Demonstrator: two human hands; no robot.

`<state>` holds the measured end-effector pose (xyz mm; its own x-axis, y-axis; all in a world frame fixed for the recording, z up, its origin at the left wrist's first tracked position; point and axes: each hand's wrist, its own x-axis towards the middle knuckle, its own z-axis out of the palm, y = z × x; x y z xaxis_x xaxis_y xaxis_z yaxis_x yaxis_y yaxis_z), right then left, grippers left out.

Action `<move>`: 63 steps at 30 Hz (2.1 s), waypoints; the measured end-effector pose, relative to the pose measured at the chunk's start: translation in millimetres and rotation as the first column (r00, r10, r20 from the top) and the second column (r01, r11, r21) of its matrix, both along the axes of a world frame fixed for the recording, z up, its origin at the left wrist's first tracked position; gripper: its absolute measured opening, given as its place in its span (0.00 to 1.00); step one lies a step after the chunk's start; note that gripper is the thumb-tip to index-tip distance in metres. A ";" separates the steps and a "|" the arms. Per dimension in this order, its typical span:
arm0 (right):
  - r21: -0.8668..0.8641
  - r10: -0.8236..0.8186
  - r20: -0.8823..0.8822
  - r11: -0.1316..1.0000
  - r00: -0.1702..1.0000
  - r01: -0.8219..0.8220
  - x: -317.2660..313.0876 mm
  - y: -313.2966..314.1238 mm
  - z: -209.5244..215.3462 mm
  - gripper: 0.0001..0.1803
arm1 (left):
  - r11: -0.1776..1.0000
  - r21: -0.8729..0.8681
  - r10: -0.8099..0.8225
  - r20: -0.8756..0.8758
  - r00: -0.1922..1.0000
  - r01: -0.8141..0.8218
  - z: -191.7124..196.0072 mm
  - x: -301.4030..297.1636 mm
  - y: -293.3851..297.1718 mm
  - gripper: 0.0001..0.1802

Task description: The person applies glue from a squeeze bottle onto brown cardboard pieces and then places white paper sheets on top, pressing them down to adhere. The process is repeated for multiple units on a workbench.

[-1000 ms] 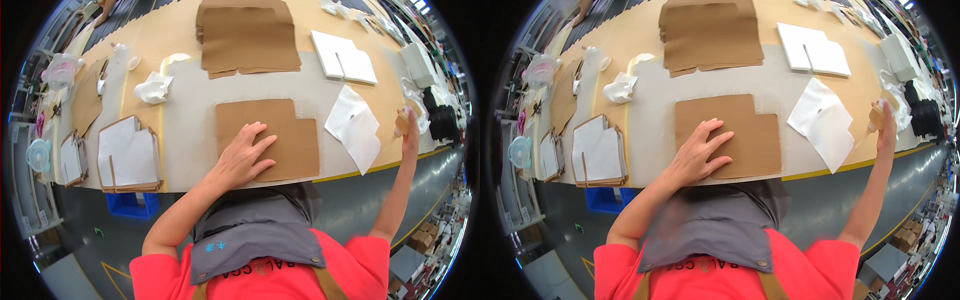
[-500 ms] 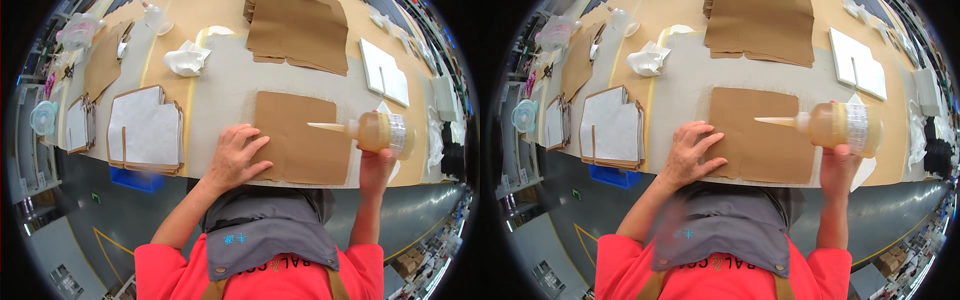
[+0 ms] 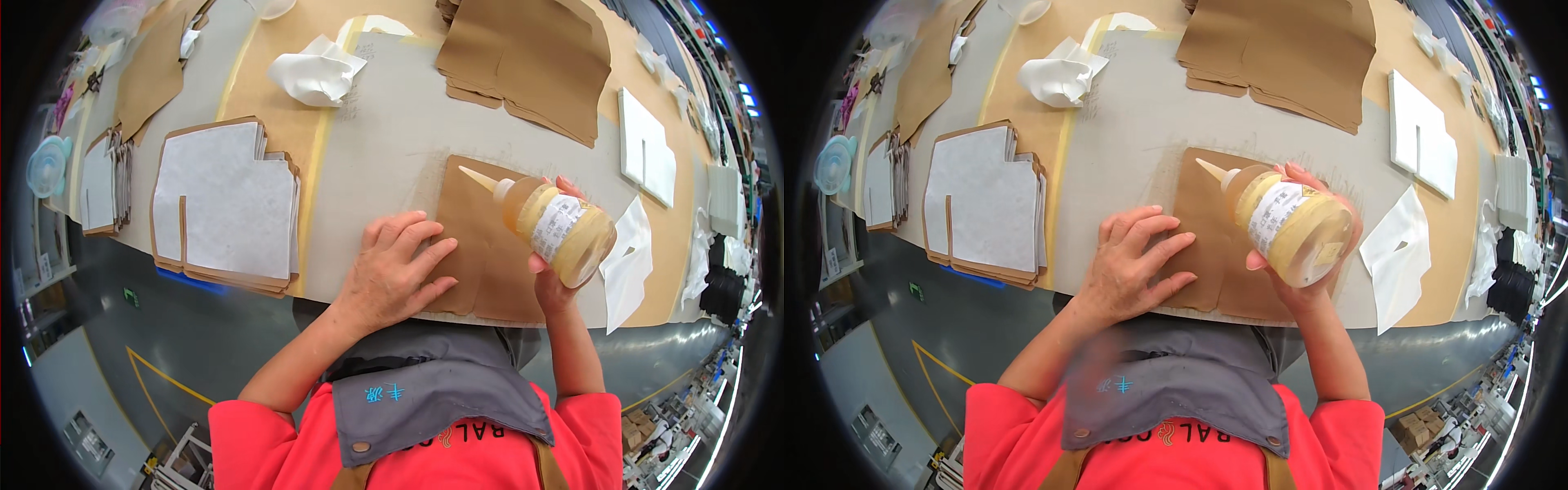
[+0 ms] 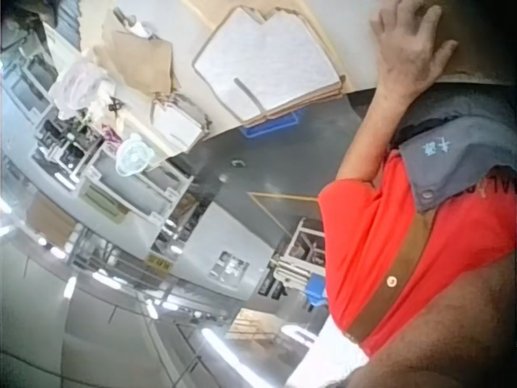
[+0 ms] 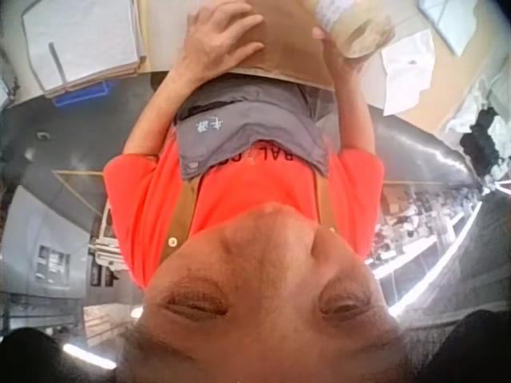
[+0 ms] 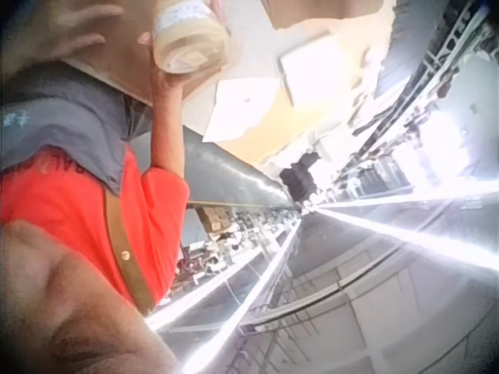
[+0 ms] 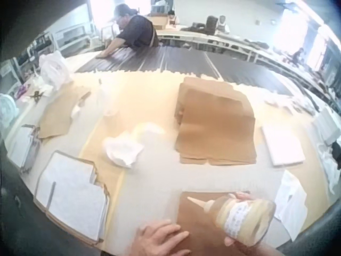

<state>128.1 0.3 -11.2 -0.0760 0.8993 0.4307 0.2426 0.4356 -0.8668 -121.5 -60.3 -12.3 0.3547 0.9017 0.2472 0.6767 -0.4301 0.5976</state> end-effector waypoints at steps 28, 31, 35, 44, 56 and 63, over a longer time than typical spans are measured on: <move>0.185 -0.077 0.206 0.982 0.976 0.039 43.9 -16.6 -0.1 0.56 | 1.000 -0.020 0.006 -0.009 1.000 -0.006 -0.4 0.7 1.2 0.25; 0.159 -0.131 0.207 0.982 0.970 0.099 55.0 -22.7 1.5 0.56 | 1.000 -0.007 0.003 -0.027 1.000 -0.003 0.7 1.0 1.7 0.25; 0.111 -0.164 0.208 0.983 0.964 0.143 73.9 -28.9 3.7 0.56 | 1.000 -0.003 0.011 -0.031 0.999 -0.011 -0.4 2.1 1.6 0.24; 0.051 -0.352 0.088 0.936 0.932 0.349 88.6 -42.4 4.9 0.59 | 1.000 0.000 0.022 -0.064 0.998 -0.022 2.1 5.0 1.5 0.25; -0.105 -0.466 -0.120 0.884 0.877 0.456 97.8 -44.9 11.1 0.55 | 0.999 0.043 0.021 -0.084 0.996 -0.018 1.5 6.0 1.5 0.26; -0.162 -0.468 -0.074 0.877 0.881 0.453 105.3 -66.1 16.5 0.57 | 0.999 0.046 0.021 -0.085 0.996 -0.017 2.0 6.0 1.1 0.26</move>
